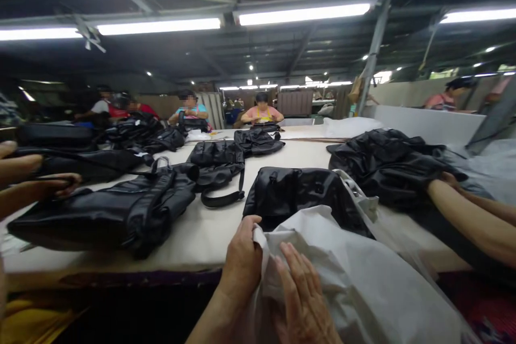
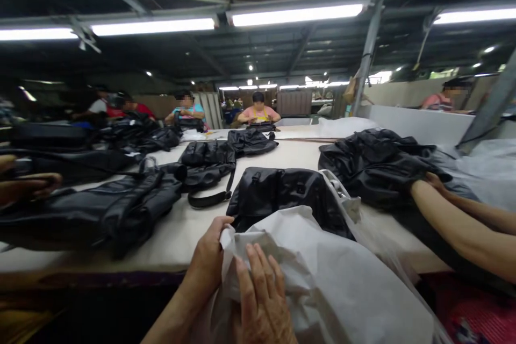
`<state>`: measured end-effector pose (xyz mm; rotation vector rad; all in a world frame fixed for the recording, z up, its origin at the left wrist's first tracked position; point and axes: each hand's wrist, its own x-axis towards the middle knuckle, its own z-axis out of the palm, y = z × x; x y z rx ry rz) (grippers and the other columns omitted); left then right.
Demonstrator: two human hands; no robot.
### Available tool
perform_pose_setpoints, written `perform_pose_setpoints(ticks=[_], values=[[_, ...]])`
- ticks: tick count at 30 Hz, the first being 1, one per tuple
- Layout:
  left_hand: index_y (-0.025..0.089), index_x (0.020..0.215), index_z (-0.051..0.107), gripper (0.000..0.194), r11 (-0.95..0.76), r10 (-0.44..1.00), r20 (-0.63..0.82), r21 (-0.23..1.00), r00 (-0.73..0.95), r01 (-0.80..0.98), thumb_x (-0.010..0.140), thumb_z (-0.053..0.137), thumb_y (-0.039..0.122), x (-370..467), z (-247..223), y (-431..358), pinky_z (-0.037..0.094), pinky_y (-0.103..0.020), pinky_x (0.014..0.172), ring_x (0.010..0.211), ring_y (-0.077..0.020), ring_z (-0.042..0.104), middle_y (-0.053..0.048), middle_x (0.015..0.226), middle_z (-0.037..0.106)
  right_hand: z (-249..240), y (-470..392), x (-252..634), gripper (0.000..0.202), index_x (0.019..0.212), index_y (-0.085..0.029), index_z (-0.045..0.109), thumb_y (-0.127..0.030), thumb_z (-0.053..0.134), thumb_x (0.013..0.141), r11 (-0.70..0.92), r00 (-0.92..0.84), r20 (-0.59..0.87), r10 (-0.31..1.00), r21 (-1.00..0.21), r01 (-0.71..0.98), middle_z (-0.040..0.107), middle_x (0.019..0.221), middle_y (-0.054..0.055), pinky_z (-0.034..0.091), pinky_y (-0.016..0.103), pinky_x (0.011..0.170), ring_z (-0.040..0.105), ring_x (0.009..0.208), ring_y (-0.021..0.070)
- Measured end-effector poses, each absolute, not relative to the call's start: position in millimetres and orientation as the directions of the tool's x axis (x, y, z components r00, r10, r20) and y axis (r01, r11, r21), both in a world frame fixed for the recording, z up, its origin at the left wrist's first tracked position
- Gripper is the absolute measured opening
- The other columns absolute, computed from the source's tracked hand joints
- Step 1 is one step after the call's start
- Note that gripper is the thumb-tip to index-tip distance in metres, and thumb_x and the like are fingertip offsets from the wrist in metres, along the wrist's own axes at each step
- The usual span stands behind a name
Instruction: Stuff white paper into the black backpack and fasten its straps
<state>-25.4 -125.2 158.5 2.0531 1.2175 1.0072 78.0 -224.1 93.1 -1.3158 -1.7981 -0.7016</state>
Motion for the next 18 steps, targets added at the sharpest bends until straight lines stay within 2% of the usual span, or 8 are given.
perform_pose_setpoints(ticks=[2,4,5,7,9,11,13,18], values=[[0.017,0.104,0.052,0.036,-0.451,0.889,0.315,0.731,0.333,0.512,0.073,0.037,0.006,-30.8,153.2,-123.9,0.041,-0.032,0.085,0.098,-0.0201,0.054,-0.008,0.102,0.06,86.0,-223.5,82.9,0.053,0.125,-0.007,0.042,-0.005,0.04,0.072,0.389,-0.122,0.85,0.513,-0.104,0.915,0.057,0.116,0.015,0.044,0.036,0.091,0.05,0.113,0.023],[0.018,0.1,0.054,0.038,-0.464,0.879,0.3,0.717,0.371,0.52,0.071,0.036,0.003,-37.5,148.1,-124.1,0.04,-0.032,0.086,0.095,-0.0192,0.054,-0.007,0.099,0.06,84.0,-224.5,87.4,0.04,0.112,-0.014,0.051,-0.007,0.038,0.075,0.44,-0.029,0.78,0.625,-0.321,0.839,0.062,0.097,0.007,0.046,0.028,0.079,0.057,0.091,0.0169],[0.018,0.098,0.056,0.038,-0.468,0.875,0.29,0.717,0.389,0.518,0.069,0.036,0.003,-41.0,146.0,-124.6,0.04,-0.031,0.085,0.093,-0.0185,0.055,-0.006,0.096,0.06,85.0,-225.0,88.9,0.032,0.103,-0.017,0.055,-0.01,0.038,0.077,0.422,0.026,0.687,0.726,-0.476,0.772,0.062,0.089,0.004,0.046,0.026,0.073,0.057,0.083,0.0154],[0.02,0.092,0.058,0.036,-0.465,0.868,0.263,0.726,0.42,0.506,0.068,0.037,0.004,-48.9,142.6,-126.2,0.04,-0.028,0.079,0.086,-0.0167,0.055,-0.003,0.09,0.06,91.1,-225.8,90.2,0.021,0.09,-0.019,0.058,-0.018,0.038,0.083,0.28,0.114,0.406,0.907,-0.783,0.556,0.061,0.08,0.001,0.043,0.023,0.065,0.055,0.074,0.0139],[0.02,0.085,0.059,0.03,-0.456,0.862,0.235,0.745,0.448,0.486,0.069,0.038,0.006,-58.1,140.2,-128.0,0.039,-0.025,0.072,0.079,-0.0151,0.054,-0.001,0.083,0.06,101.0,-226.8,89.3,0.022,0.081,-0.018,0.06,-0.032,0.043,0.086,0.106,0.115,0.148,0.982,-0.945,0.31,0.059,0.074,0.0,0.04,0.022,0.062,0.052,0.07,0.013],[0.019,0.079,0.059,0.025,-0.444,0.852,0.21,0.773,0.479,0.452,0.068,0.039,0.007,-68.5,138.0,-129.8,0.038,-0.023,0.068,0.075,-0.0139,0.054,0.0,0.079,0.061,111.5,-229.2,86.1,0.031,0.078,-0.016,0.061,-0.045,0.05,0.084,0.016,0.085,0.03,0.996,-0.987,0.16,0.057,0.072,0.001,0.037,0.021,0.061,0.048,0.068,0.0122],[0.019,0.077,0.059,0.025,-0.433,0.844,0.198,0.8,0.498,0.416,0.067,0.04,0.006,-79.4,135.2,-132.2,0.037,-0.021,0.066,0.074,-0.0129,0.055,0.001,0.078,0.062,119.3,-232.8,81.0,0.04,0.075,-0.014,0.061,-0.053,0.054,0.081,-0.01,0.055,-0.004,0.998,-0.994,0.109,0.054,0.07,0.001,0.035,0.02,0.06,0.044,0.067,0.011],[0.019,0.083,0.06,0.027,-0.41,0.834,0.182,0.836,0.521,0.365,0.066,0.042,0.007,-103.4,131.1,-144.5,0.037,-0.019,0.065,0.072,-0.0113,0.054,0.003,0.076,0.062,121.9,-242.7,69.2,0.043,0.073,-0.013,0.059,-0.055,0.058,0.079,-0.042,-0.023,-0.042,0.999,-0.999,0.001,0.049,0.069,0.0,0.032,0.019,0.059,0.038,0.066,0.009]])
